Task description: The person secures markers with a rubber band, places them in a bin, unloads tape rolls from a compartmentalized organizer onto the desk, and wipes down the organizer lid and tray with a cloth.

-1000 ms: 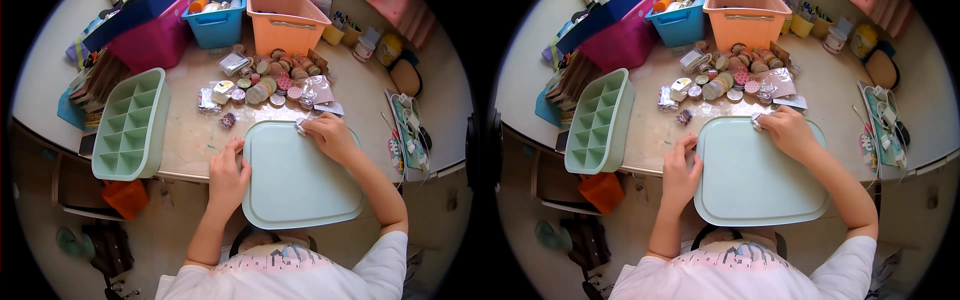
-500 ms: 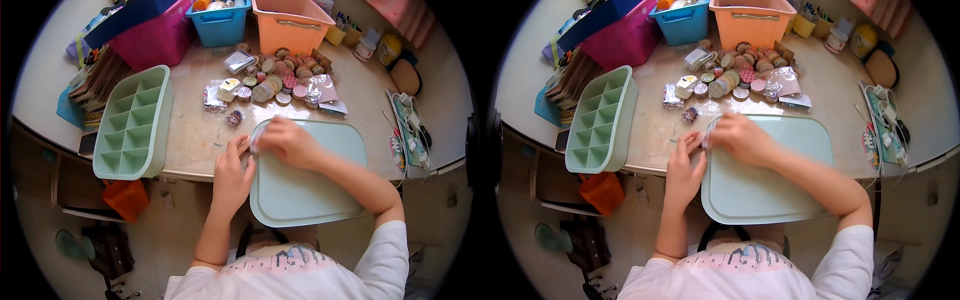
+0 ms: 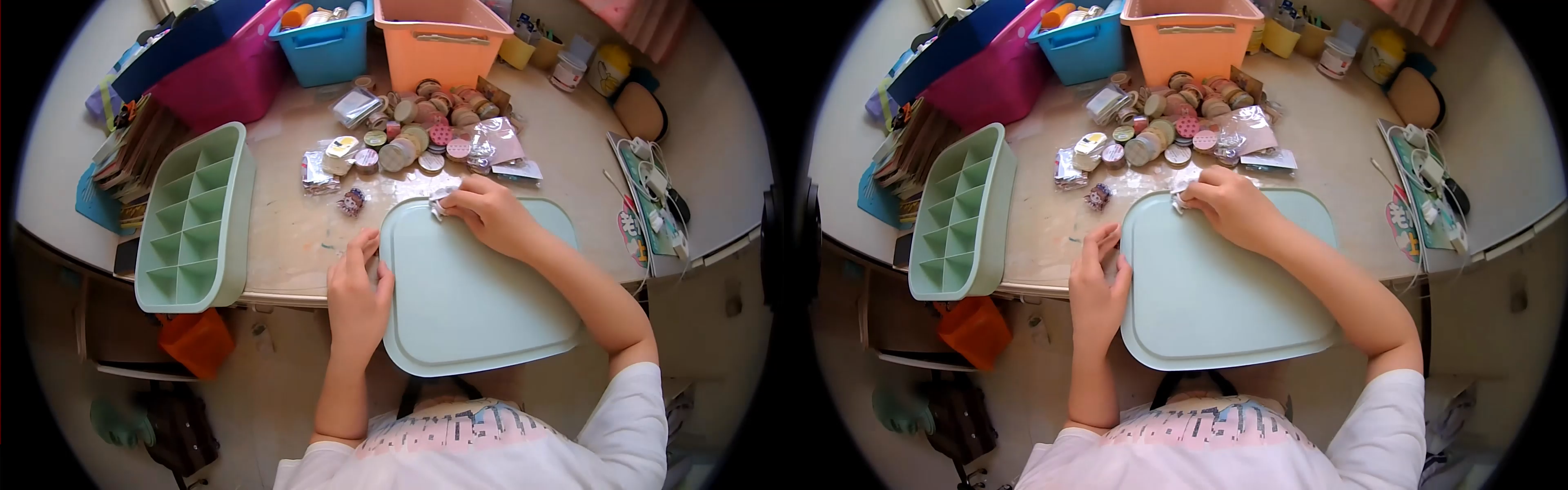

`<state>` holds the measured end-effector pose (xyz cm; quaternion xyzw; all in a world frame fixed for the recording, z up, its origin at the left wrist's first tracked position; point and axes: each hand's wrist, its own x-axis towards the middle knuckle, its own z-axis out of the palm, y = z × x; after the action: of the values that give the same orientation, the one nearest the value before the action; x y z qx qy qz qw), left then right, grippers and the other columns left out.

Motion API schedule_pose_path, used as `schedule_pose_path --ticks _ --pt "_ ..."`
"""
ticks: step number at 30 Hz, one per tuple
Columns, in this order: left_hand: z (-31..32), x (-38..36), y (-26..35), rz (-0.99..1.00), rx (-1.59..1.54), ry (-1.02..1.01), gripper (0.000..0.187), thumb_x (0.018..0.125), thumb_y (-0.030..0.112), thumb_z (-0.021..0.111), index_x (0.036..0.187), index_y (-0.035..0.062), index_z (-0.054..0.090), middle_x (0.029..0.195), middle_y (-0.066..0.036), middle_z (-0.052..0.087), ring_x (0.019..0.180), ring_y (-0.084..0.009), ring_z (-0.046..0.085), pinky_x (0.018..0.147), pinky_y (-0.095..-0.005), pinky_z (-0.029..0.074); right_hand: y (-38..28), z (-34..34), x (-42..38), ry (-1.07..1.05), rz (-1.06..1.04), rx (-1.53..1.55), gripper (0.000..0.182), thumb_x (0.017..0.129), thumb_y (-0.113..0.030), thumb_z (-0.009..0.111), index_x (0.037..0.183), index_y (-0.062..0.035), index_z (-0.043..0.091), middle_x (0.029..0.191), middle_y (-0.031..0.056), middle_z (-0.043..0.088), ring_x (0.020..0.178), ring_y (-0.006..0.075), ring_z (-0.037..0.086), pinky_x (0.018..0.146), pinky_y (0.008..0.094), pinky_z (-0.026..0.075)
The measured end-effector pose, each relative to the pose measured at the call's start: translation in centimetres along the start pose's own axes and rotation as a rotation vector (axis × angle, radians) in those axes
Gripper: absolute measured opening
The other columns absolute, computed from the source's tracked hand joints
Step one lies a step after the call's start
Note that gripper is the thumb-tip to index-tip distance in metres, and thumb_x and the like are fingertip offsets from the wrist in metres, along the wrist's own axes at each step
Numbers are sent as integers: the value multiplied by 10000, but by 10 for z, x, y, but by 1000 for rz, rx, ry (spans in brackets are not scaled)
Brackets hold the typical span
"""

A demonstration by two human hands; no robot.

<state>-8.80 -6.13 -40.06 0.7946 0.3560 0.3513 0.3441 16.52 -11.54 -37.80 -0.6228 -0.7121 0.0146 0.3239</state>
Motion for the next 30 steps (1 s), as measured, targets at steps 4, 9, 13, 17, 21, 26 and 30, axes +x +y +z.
schedule_pose_path --ticks 4,9,13,17,21,26,30 --pt "3 1 10 -4 4 14 406 915 -38 606 1319 -11 568 1243 -214 712 1186 -329 694 1005 -401 535 -5 38 32 -12 -173 147 81 855 -34 747 933 -43 725 884 114 653 861 311 654 747 402 546" --pt "-1 2 1 9 15 -40 400 922 -43 584 1321 -23 583 1268 -231 694 1184 -328 694 1019 -408 533 -8 37 24 33 -230 53 109 848 -23 736 948 -60 714 900 112 632 870 318 644 748 427 536" --pt "0 -2 -1 79 137 -3 359 929 -35 592 1286 -19 629 1304 -228 687 1204 -351 678 1020 -422 527 21 -12 -16 32 -103 30 110 874 -27 742 977 -62 732 882 118 621 839 310 640 733 415 529" --pt "-2 1 4 190 276 -47 349 935 -32 594 1281 -20 639 1314 -233 682 1235 -369 653 1047 -438 499 17 -10 -14 46 -36 51 90 872 -15 746 955 -50 741 851 123 617 819 310 634 728 410 528" --pt "-5 6 42 167 418 -151 362 950 12 620 1311 5 639 1433 -244 587 1296 -426 585 1074 -463 463 8 26 27 -45 -170 165 58 888 -72 737 940 -46 738 854 131 632 852 343 650 745 434 537" --pt "9 4 64 440 263 -396 695 955 314 718 1535 40 450 1613 -253 366 1482 -477 350 1166 -561 337 12 27 25 -34 -220 219 87 837 -33 711 920 -52 728 919 133 658 887 350 680 772 437 557" --pt "13 -8 45 380 476 -567 1064 854 650 713 1599 -8 333 1668 -325 202 1551 -541 130 1224 -653 156 42 -33 -32 -42 -24 202 226 849 81 665 1000 -58 760 911 120 676 876 301 687 800 394 565"
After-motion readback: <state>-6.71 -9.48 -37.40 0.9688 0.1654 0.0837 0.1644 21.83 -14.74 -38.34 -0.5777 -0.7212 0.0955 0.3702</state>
